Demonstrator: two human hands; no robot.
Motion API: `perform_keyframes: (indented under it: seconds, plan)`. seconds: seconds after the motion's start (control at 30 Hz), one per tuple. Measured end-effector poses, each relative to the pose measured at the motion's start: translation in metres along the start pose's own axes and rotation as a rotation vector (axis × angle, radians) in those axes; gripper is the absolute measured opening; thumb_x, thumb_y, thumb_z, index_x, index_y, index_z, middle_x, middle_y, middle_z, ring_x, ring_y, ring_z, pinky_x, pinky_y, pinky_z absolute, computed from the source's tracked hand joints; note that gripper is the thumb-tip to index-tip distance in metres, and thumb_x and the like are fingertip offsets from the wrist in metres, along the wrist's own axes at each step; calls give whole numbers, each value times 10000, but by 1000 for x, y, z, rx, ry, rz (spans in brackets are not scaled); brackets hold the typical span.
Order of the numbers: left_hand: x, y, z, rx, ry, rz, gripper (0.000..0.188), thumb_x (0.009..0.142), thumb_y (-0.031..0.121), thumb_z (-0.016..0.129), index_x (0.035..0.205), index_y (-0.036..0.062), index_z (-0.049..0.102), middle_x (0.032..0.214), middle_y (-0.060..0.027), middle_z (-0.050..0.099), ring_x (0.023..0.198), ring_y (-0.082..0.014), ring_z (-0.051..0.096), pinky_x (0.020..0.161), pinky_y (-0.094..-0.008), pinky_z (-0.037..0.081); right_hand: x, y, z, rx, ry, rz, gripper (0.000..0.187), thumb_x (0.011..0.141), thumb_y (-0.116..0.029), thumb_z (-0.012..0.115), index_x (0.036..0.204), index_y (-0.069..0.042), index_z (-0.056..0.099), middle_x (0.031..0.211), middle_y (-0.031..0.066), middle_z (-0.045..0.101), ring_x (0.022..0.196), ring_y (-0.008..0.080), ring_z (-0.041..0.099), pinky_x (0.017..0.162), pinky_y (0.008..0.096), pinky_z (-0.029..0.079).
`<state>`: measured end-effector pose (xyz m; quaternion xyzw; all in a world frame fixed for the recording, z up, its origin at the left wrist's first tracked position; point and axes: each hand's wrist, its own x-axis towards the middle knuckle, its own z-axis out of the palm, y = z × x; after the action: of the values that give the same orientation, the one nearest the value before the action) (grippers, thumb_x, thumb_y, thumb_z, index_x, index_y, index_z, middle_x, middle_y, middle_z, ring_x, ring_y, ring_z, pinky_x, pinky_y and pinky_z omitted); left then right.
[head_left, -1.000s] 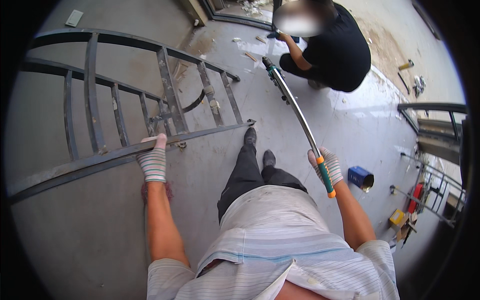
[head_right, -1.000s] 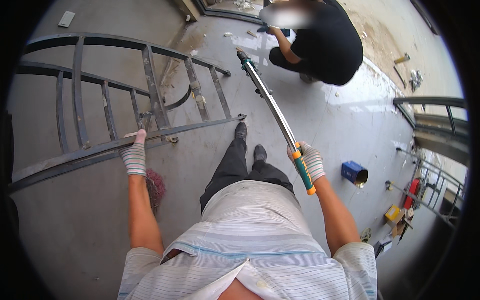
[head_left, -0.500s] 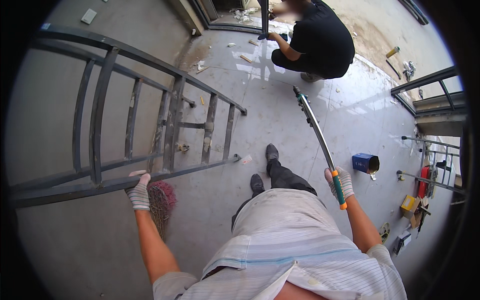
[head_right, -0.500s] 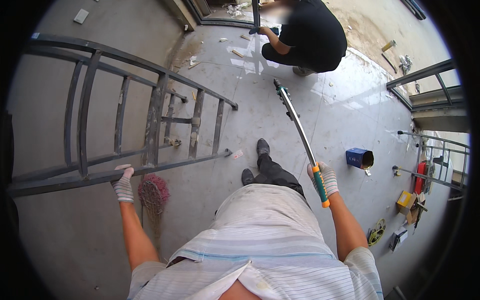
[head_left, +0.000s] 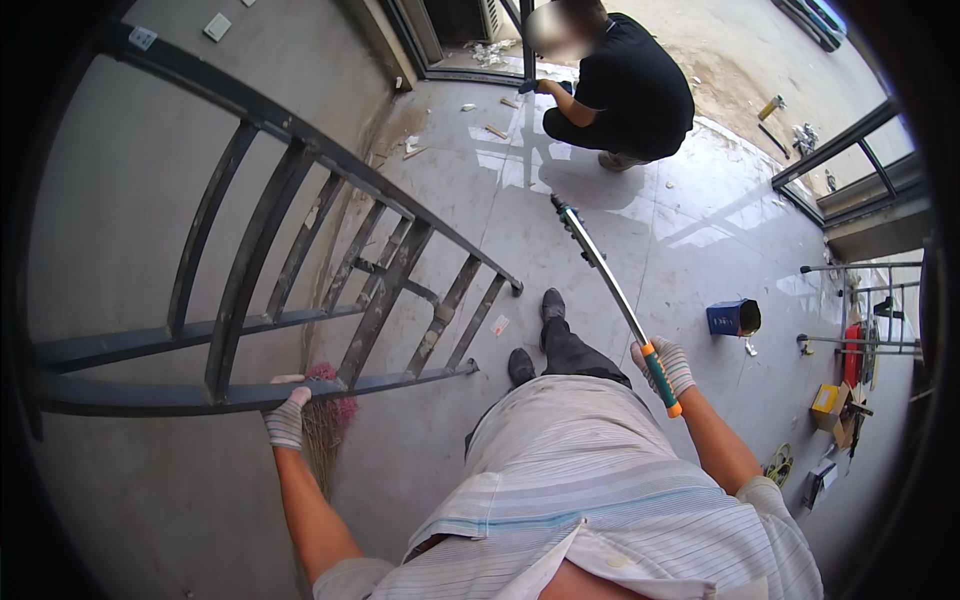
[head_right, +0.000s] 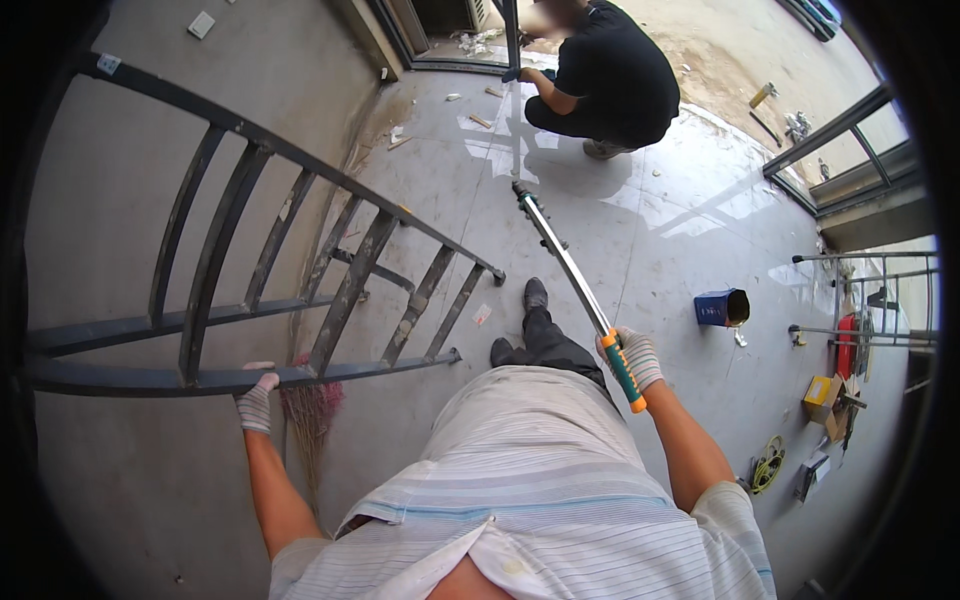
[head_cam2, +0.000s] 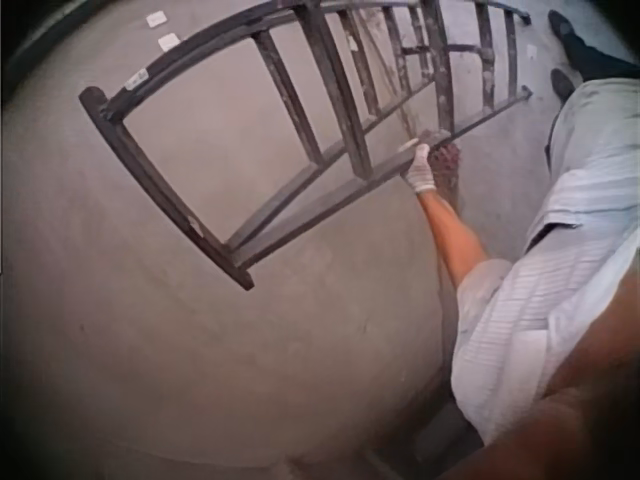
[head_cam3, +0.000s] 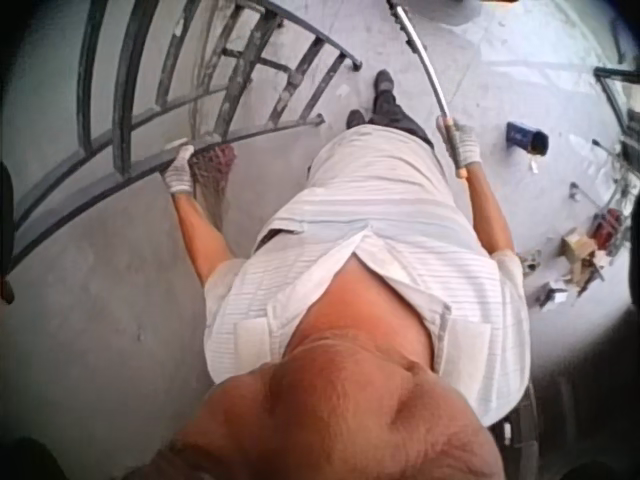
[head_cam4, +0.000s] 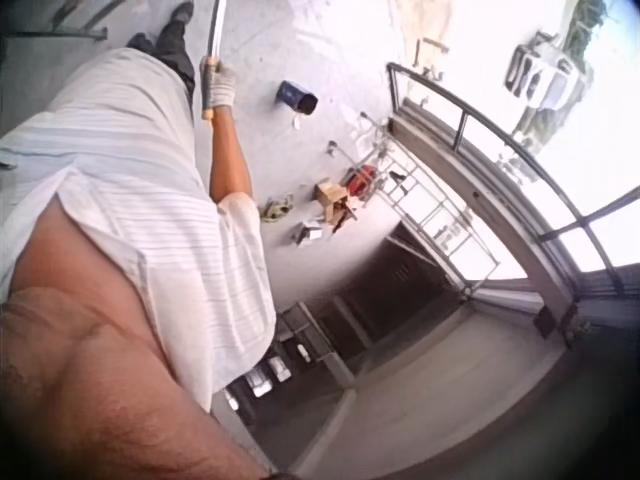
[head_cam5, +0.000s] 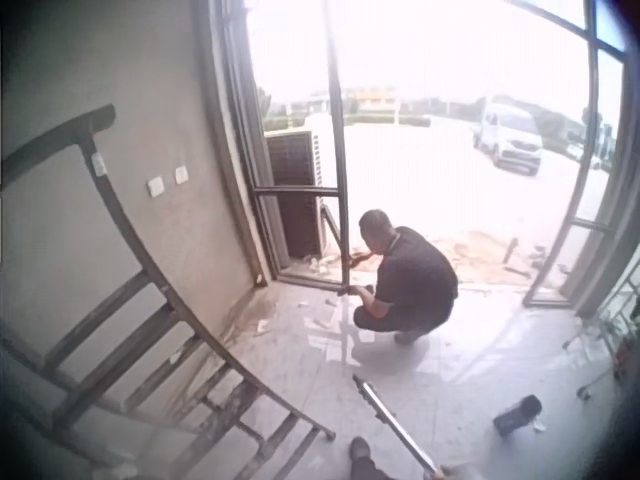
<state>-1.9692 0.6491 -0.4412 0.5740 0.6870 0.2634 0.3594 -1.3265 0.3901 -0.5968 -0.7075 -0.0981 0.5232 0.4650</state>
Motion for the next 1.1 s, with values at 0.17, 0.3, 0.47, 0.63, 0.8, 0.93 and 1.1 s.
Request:
perform_keyframes:
  seconds: [0.17,0.3,0.47,0.63,0.8,0.93,1.1]
  plan:
    - [-20,-17,-8,-98,-6,-53,279,719,14,696,997,23,718,973,-36,664,933,-180,620,926,-328,502,10,36,-27,-648,7,-200,257,897,-314,745,987,-75,708,764,49,671,661,177,610,678,340,520]
    - [-45,-51,-20,-45,80,-140,286,723,21,683,1007,15,718,974,-40,663,936,-194,622,933,-339,502,-23,-42,2,-905,-8,-79,349,878,-393,758,1047,-89,720,779,97,693,663,221,617,695,363,526]
    - [-53,-94,-15,-20,346,-204,341,858,240,746,1064,-31,729,1035,-86,701,946,-224,641,916,-364,513,11,-67,-12,-1002,-35,-68,441,906,-484,714,1096,-86,716,859,139,729,754,290,675,753,391,539]
    - [-88,-46,48,113,657,-377,619,946,502,716,1127,-90,705,1108,-128,714,974,-238,636,922,-400,508,60,-126,-23,-1120,-43,-136,478,916,-515,661,1104,-79,708,939,179,745,899,346,728,831,414,566]
    - [-162,-60,200,38,357,-933,420,950,436,659,946,24,740,822,-45,626,784,-198,573,739,-368,481,110,-202,-34,-1115,-108,-263,399,931,-466,646,1078,-98,688,917,176,742,872,367,722,808,432,567]
    - [-153,33,366,-40,-150,-629,474,987,431,641,1025,-24,769,837,-72,701,817,-159,633,752,-315,508,134,-243,-24,-1051,-139,-354,313,941,-391,664,1057,-101,679,879,161,736,841,357,721,785,429,572]
    - [-59,248,471,-293,-355,75,553,974,476,695,1215,-22,694,755,3,592,732,-90,528,664,-269,460,160,-275,-4,-914,-137,-598,272,903,-332,733,1038,-104,671,896,147,736,824,359,721,745,421,579]
